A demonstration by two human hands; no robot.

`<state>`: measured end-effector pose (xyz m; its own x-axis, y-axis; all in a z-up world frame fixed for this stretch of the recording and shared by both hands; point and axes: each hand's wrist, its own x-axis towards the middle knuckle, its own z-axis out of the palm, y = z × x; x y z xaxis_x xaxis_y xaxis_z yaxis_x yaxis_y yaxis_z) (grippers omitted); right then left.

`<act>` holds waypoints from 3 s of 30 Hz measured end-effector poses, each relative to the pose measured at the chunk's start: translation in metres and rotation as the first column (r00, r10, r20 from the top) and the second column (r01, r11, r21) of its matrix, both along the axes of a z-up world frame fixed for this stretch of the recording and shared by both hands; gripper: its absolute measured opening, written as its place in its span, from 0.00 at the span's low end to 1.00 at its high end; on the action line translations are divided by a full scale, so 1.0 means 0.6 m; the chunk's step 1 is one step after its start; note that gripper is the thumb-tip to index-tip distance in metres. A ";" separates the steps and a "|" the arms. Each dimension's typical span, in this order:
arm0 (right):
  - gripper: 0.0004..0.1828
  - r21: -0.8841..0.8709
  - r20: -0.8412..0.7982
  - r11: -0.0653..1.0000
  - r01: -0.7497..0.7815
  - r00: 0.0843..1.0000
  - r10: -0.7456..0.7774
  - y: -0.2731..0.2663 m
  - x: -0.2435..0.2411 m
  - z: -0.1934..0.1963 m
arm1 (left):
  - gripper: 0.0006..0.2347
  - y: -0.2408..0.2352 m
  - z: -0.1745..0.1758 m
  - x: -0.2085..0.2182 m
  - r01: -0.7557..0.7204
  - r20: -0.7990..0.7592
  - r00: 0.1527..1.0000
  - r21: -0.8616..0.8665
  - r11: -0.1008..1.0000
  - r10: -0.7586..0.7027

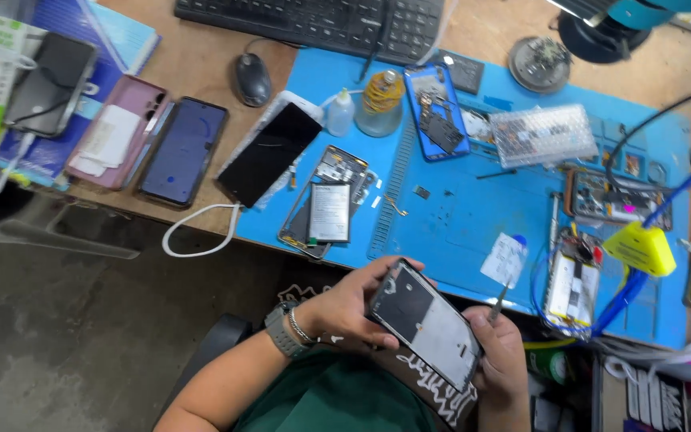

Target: The person works on a disassembled smartphone, applying adhesive to the back cover and using a metal tool to pry and separate the back panel from the frame. The person handles the phone and tools on a cluttered workbench with other devices and components.

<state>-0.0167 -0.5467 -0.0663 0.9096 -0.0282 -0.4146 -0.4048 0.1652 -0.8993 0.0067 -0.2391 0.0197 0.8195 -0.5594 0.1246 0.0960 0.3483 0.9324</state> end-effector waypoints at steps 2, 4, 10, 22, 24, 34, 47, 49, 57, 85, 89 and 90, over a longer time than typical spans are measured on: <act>0.16 -0.163 0.006 0.987 -0.008 1.000 0.009 0.010 0.011 0.040 | 0.38 -0.012 -0.005 0.009 0.027 0.051 0.998 -0.059 0.998 -0.024; 0.18 -0.558 -0.077 0.825 -0.096 0.995 0.063 0.025 0.034 0.090 | 0.36 -0.022 0.001 0.021 -0.137 0.285 0.950 0.005 0.991 0.130; 0.21 -0.048 0.256 0.979 0.196 0.950 -0.177 -0.018 0.008 0.038 | 0.39 -0.034 -0.087 0.028 -0.385 0.235 0.902 0.056 0.921 0.362; 0.19 -0.815 0.227 0.576 0.062 0.949 0.219 -0.009 -0.055 0.086 | 0.36 -0.075 -0.081 -0.005 -0.490 0.453 0.806 0.154 0.858 0.380; 0.18 -0.834 0.273 0.542 0.101 0.930 0.247 -0.012 -0.059 0.080 | 0.36 -0.082 -0.089 -0.009 -0.498 0.451 0.802 0.140 0.856 0.392; 0.17 -0.831 0.319 0.545 0.112 0.899 0.301 -0.009 -0.055 0.086 | 0.35 -0.097 -0.111 -0.016 -0.568 0.527 0.731 0.118 0.815 0.433; 0.18 -0.883 0.355 0.430 0.190 0.868 0.346 0.000 -0.060 0.086 | 0.36 -0.108 -0.118 -0.037 -0.597 0.646 0.657 0.129 0.792 0.390; 0.18 -0.882 0.369 0.421 0.209 0.864 0.344 0.001 -0.063 0.081 | 0.36 -0.112 -0.121 -0.042 -0.606 0.686 0.622 0.117 0.787 0.377; 0.19 -0.814 0.094 0.581 -0.008 0.985 0.145 0.014 -0.052 0.114 | 0.35 -0.126 -0.106 -0.047 -0.683 0.795 0.513 0.149 0.715 0.325; 0.19 -0.804 0.430 0.572 0.166 0.826 0.364 -0.018 -0.048 0.069 | 0.36 -0.134 -0.098 -0.052 -0.717 0.715 0.565 0.179 0.673 0.413; 0.17 -0.806 0.443 0.559 0.194 0.824 0.354 -0.015 -0.053 0.065 | 0.36 -0.134 -0.094 -0.053 -0.716 0.758 0.546 0.199 0.670 0.358; 0.17 -0.810 0.441 0.554 0.191 0.822 0.362 -0.014 -0.053 0.062 | 0.36 -0.135 -0.094 -0.053 -0.719 0.768 0.534 0.195 0.667 0.352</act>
